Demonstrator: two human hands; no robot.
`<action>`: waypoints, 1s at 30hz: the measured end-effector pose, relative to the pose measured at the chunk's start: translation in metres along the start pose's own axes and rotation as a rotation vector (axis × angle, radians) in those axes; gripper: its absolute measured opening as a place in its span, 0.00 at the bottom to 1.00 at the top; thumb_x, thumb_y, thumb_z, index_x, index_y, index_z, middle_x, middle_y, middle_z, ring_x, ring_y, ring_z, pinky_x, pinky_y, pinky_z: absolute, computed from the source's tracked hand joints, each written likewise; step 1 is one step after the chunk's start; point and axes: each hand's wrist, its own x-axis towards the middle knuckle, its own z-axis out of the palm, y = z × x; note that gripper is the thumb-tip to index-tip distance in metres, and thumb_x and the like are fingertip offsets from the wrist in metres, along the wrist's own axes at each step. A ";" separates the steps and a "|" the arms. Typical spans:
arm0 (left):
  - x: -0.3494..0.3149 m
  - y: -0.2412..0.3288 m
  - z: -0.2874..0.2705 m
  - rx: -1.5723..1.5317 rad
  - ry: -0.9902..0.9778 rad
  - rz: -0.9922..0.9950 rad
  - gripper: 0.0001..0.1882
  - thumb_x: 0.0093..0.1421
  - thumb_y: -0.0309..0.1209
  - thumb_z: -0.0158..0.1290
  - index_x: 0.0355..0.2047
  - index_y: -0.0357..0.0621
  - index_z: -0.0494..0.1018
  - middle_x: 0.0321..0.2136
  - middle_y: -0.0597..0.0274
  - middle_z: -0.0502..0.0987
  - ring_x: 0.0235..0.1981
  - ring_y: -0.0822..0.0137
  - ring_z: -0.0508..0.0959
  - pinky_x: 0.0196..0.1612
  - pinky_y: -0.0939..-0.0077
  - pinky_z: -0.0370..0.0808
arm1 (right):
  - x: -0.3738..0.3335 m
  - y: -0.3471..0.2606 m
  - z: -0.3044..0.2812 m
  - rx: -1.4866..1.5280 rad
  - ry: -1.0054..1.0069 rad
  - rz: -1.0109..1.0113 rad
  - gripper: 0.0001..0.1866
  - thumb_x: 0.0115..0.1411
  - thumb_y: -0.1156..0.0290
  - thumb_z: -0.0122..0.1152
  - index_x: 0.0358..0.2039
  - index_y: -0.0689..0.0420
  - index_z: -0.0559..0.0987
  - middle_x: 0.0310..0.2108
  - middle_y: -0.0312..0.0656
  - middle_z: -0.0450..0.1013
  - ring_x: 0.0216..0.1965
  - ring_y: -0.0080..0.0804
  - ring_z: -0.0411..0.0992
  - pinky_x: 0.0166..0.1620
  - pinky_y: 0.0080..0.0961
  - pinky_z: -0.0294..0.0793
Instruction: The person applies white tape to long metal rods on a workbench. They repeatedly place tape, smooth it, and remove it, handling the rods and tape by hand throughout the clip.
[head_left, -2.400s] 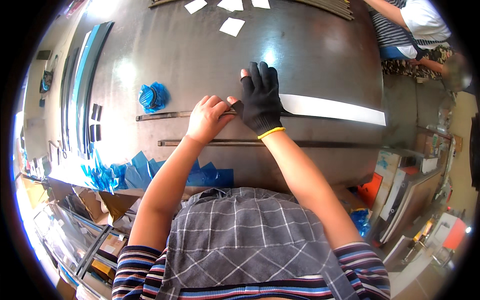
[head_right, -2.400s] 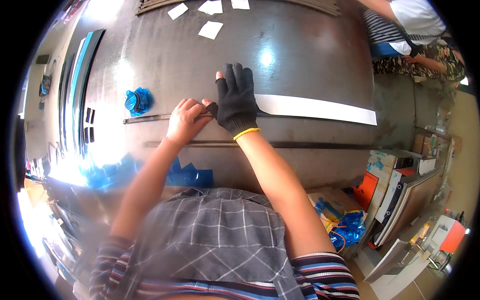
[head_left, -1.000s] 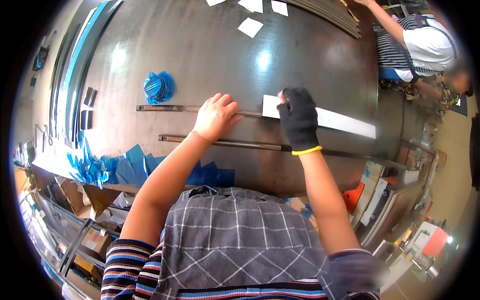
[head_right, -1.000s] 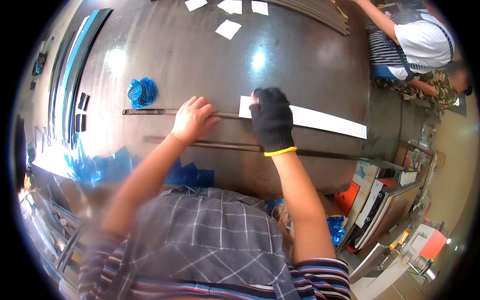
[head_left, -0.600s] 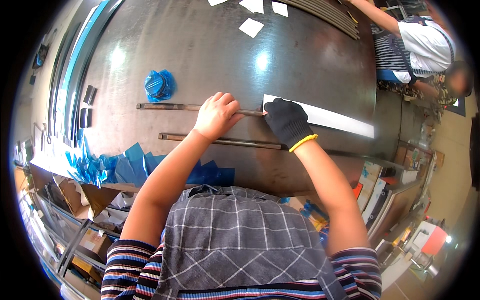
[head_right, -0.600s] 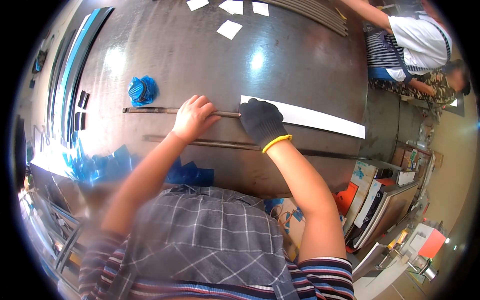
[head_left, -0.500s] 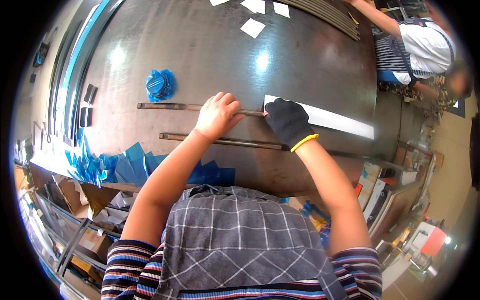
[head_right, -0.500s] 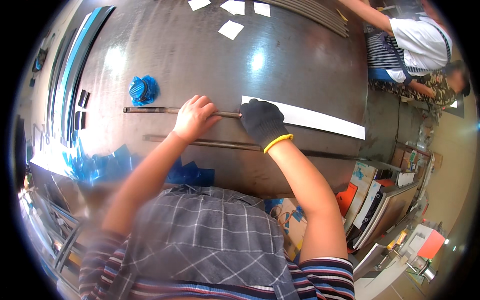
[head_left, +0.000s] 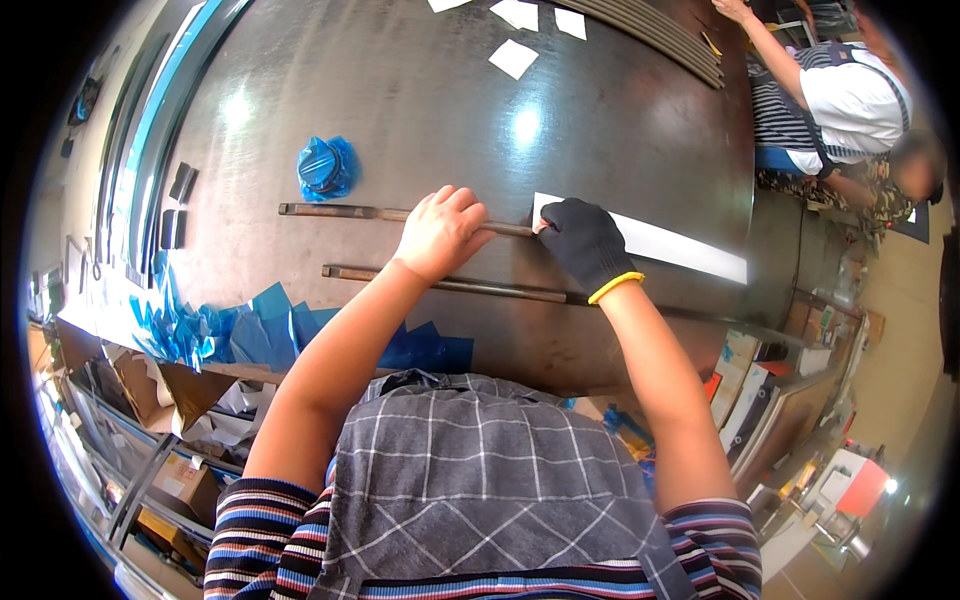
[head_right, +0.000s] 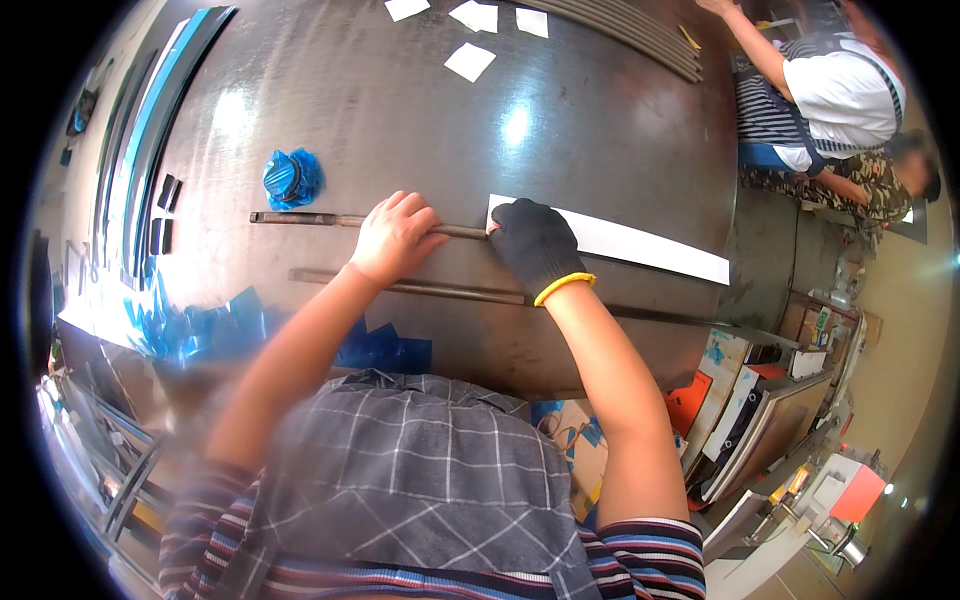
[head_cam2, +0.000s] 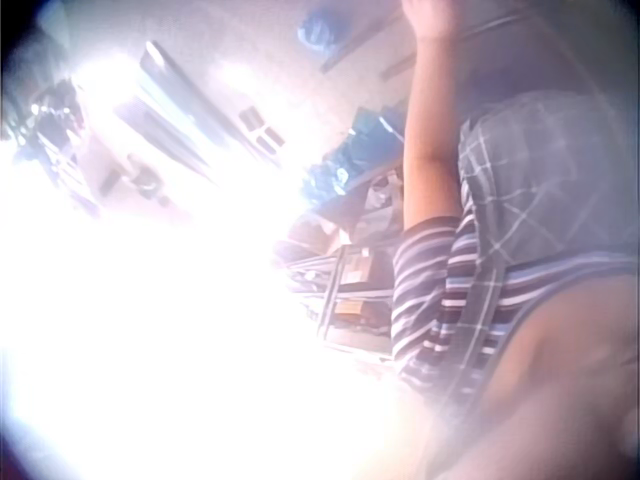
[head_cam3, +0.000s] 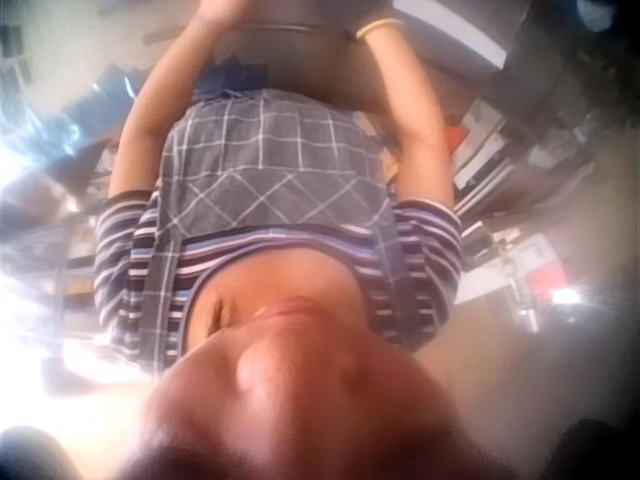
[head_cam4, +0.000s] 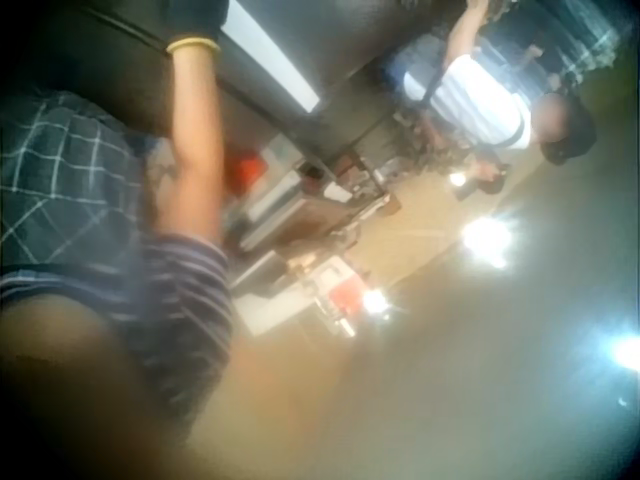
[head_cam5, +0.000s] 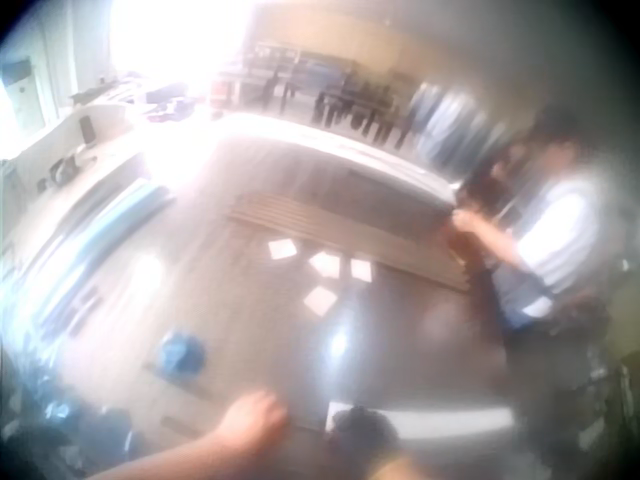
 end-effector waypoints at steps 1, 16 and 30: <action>0.000 0.000 0.000 0.003 0.000 0.001 0.10 0.51 0.36 0.65 0.28 0.49 0.75 0.32 0.65 0.72 0.38 0.59 0.74 0.42 0.64 0.75 | 0.000 -0.003 -0.002 -0.002 -0.013 0.013 0.11 0.59 0.64 0.55 0.30 0.53 0.83 0.33 0.48 0.78 0.38 0.49 0.77 0.41 0.43 0.76; -0.001 -0.002 0.002 -0.005 0.012 0.003 0.11 0.51 0.37 0.65 0.28 0.50 0.75 0.32 0.65 0.73 0.38 0.59 0.74 0.42 0.64 0.74 | 0.004 -0.017 -0.004 -0.216 -0.095 -0.014 0.13 0.62 0.62 0.53 0.38 0.44 0.86 0.36 0.46 0.80 0.40 0.43 0.80 0.42 0.40 0.78; -0.001 0.000 0.000 -0.010 0.023 0.011 0.11 0.51 0.37 0.64 0.27 0.49 0.74 0.31 0.64 0.72 0.38 0.59 0.74 0.41 0.64 0.74 | 0.010 -0.018 -0.008 -0.247 -0.175 -0.015 0.13 0.61 0.65 0.54 0.40 0.42 0.86 0.38 0.44 0.81 0.41 0.44 0.79 0.45 0.40 0.78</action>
